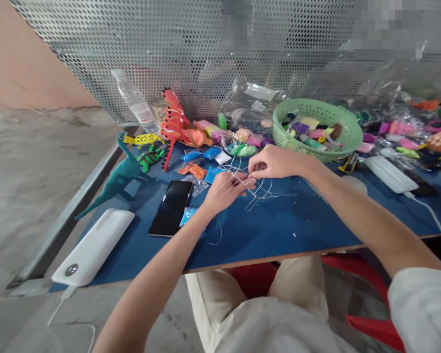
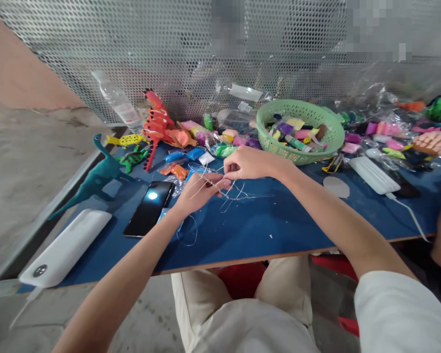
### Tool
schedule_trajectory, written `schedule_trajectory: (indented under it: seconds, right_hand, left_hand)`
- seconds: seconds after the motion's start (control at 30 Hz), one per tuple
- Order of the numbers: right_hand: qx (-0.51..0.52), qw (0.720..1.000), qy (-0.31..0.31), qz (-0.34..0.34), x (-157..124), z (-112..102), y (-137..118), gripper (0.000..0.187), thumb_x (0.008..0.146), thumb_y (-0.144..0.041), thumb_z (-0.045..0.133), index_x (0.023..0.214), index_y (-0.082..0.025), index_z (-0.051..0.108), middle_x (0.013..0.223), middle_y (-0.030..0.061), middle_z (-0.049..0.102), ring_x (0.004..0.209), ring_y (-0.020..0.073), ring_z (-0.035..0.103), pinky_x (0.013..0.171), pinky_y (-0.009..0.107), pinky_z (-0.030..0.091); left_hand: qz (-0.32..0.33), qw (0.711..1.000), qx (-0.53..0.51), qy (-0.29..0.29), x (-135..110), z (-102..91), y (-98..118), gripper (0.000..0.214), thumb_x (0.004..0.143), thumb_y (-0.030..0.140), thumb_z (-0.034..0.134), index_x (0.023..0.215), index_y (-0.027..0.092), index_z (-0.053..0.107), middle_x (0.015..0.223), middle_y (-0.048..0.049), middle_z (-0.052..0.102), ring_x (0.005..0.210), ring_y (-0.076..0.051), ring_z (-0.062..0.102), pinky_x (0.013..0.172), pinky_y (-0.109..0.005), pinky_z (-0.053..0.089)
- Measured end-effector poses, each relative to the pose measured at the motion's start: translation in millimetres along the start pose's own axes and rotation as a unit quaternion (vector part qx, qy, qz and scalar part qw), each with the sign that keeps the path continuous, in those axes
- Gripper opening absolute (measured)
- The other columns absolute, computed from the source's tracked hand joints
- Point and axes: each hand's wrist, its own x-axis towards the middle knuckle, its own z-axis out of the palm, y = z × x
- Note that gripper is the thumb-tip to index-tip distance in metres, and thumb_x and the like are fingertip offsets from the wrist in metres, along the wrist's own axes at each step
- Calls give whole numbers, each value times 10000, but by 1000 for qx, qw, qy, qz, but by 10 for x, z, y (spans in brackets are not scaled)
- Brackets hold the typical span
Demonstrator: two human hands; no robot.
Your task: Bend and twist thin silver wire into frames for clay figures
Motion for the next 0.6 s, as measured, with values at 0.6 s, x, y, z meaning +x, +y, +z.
schedule_trajectory:
  seconds: [0.6]
  right_hand:
    - [133, 920, 367, 36, -539, 421, 137, 233, 988, -387, 532, 1114, -235, 657, 1074, 71, 687, 956, 224, 656, 881, 402, 528]
  left_hand:
    - [-127, 917, -294, 238, 149, -43, -178, 447, 817, 533, 751, 1070, 166, 714, 1056, -114, 766, 441, -68, 611, 370, -189, 440]
